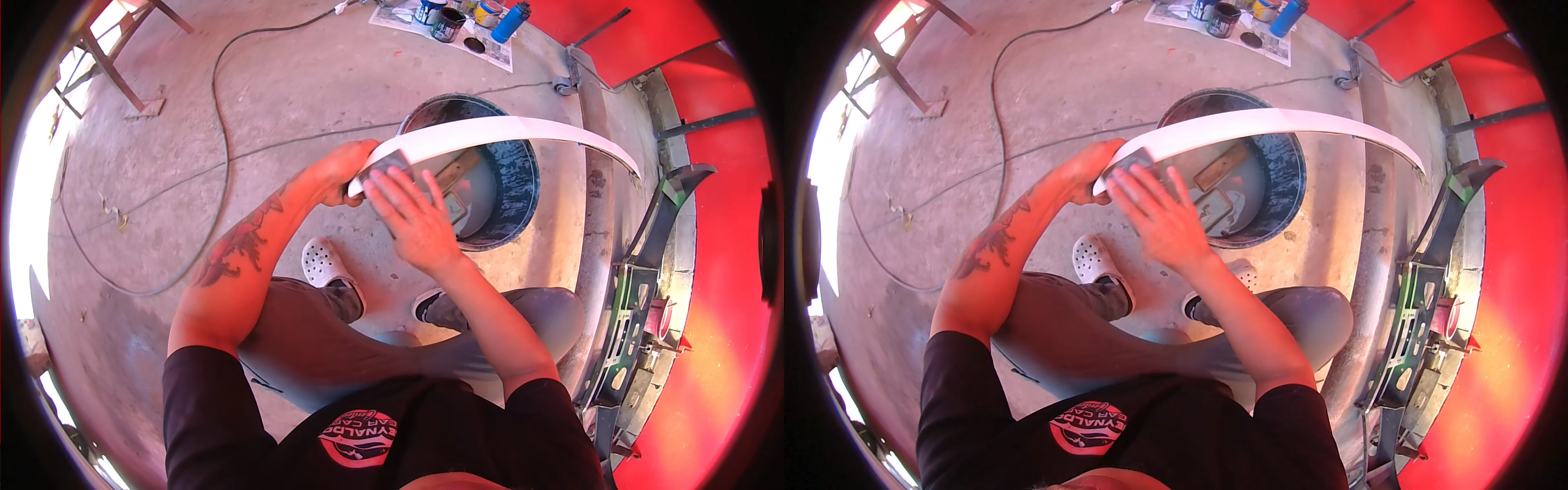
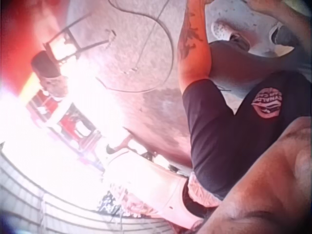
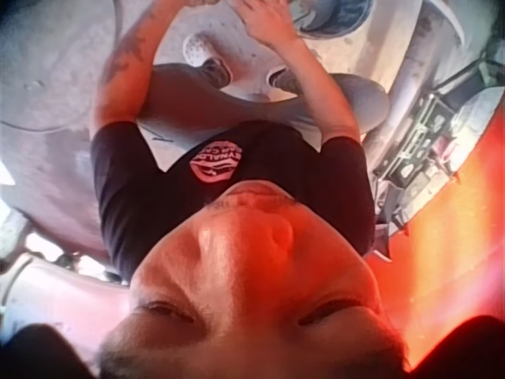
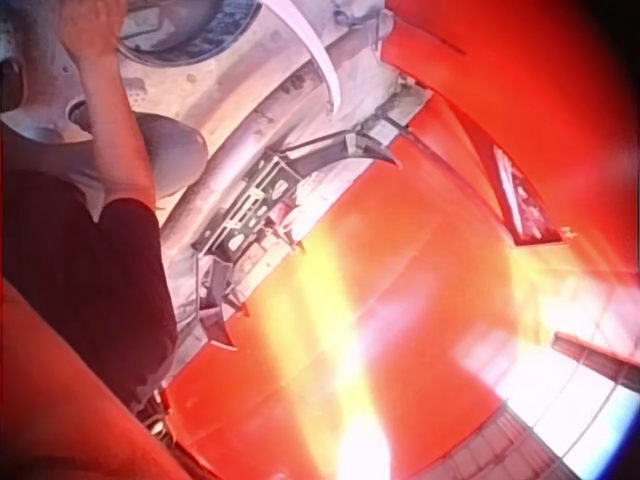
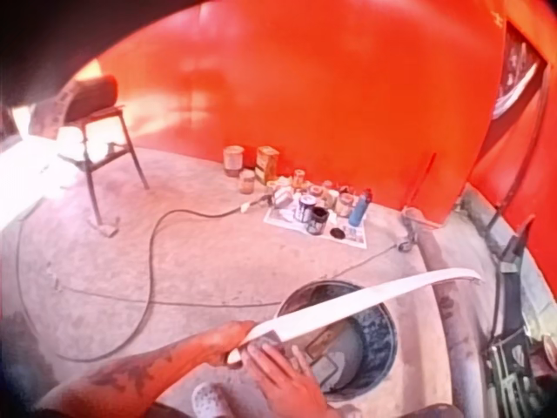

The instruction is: Wet-sanding a white car spoiler using sandpaper and a bucket of water.

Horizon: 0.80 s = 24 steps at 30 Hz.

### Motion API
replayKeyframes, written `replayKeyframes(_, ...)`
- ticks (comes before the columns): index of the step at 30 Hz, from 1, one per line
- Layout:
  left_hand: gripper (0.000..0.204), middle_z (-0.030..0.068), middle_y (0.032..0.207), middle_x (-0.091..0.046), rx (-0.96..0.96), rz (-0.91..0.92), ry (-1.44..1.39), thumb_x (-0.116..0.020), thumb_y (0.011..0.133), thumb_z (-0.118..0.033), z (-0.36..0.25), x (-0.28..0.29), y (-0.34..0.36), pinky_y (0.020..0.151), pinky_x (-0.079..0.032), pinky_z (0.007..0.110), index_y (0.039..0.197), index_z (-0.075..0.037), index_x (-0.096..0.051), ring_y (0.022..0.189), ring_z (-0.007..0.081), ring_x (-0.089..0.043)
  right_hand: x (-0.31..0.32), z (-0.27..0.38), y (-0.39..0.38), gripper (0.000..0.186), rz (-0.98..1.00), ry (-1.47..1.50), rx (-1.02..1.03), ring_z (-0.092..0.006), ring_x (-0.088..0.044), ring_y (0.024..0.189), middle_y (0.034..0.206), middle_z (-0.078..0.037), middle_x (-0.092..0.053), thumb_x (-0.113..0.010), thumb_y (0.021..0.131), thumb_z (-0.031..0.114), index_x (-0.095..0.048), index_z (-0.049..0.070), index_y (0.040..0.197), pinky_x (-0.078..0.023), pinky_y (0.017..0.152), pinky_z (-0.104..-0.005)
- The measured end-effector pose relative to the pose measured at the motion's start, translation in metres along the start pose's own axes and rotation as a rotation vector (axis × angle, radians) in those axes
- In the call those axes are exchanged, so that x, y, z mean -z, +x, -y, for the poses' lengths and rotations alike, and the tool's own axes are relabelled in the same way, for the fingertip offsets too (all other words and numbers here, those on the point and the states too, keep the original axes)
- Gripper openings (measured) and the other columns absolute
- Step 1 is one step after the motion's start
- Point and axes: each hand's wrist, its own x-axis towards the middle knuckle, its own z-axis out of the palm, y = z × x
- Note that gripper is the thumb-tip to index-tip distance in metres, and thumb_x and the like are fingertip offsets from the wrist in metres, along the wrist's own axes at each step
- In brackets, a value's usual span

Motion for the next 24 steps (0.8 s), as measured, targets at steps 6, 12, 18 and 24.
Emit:
replayKeyframes(6, 0.036, -0.0030, 0.066, -0.054, 0.103, 0.058, -0.013, -0.033, 0.104, -0.038, -0.006, -0.008, 0.004, 0.034, -0.027, 0.024, 0.106, -0.017, -0.063, 0.041, 0.0076, -0.041, -0.019, 0.030, -0.003, 0.069, -0.064, 0.056, -0.146, -0.0267, -0.040, 0.144, 0.158, -0.007, -0.041, -0.071, 0.086, 0.027, -0.046, 0.013, 0.149, -0.022, 0.117, -0.0611)
replayKeyframes(12, 0.039, -0.0022, 0.059, -0.048, 0.087, 0.042, -0.049, -0.032, 0.104, -0.036, -0.006, 0.001, -0.003, 0.034, -0.027, 0.026, 0.101, -0.012, -0.063, 0.040, 0.0078, -0.039, -0.011, 0.003, -0.001, 0.067, -0.048, 0.034, -0.198, -0.0228, -0.038, 0.145, 0.159, -0.003, -0.038, -0.068, 0.089, 0.030, -0.044, 0.015, 0.150, -0.020, 0.116, -0.0641)
replayKeyframes(18, 0.035, -0.0023, 0.057, -0.045, 0.097, -0.038, -0.001, -0.033, 0.103, -0.035, -0.008, -0.009, 0.000, 0.037, -0.024, 0.028, 0.095, -0.012, -0.059, 0.041, 0.0088, -0.038, 0.004, 0.016, 0.005, 0.065, 0.042, 0.081, -0.191, -0.0222, -0.035, 0.147, 0.159, -0.002, -0.038, -0.064, 0.091, 0.032, -0.043, 0.016, 0.151, -0.020, 0.118, -0.0590)
replayKeyframes(24, 0.051, -0.0025, 0.054, -0.041, 0.047, 0.064, 0.106, -0.025, 0.105, -0.033, -0.008, -0.005, -0.008, 0.038, -0.024, 0.028, 0.101, -0.009, -0.070, 0.042, 0.0095, -0.034, 0.019, -0.069, -0.004, 0.060, -0.089, -0.106, -0.425, -0.0243, -0.036, 0.146, 0.157, -0.004, -0.041, -0.060, 0.093, 0.019, -0.043, 0.018, 0.151, -0.027, 0.116, -0.0568)
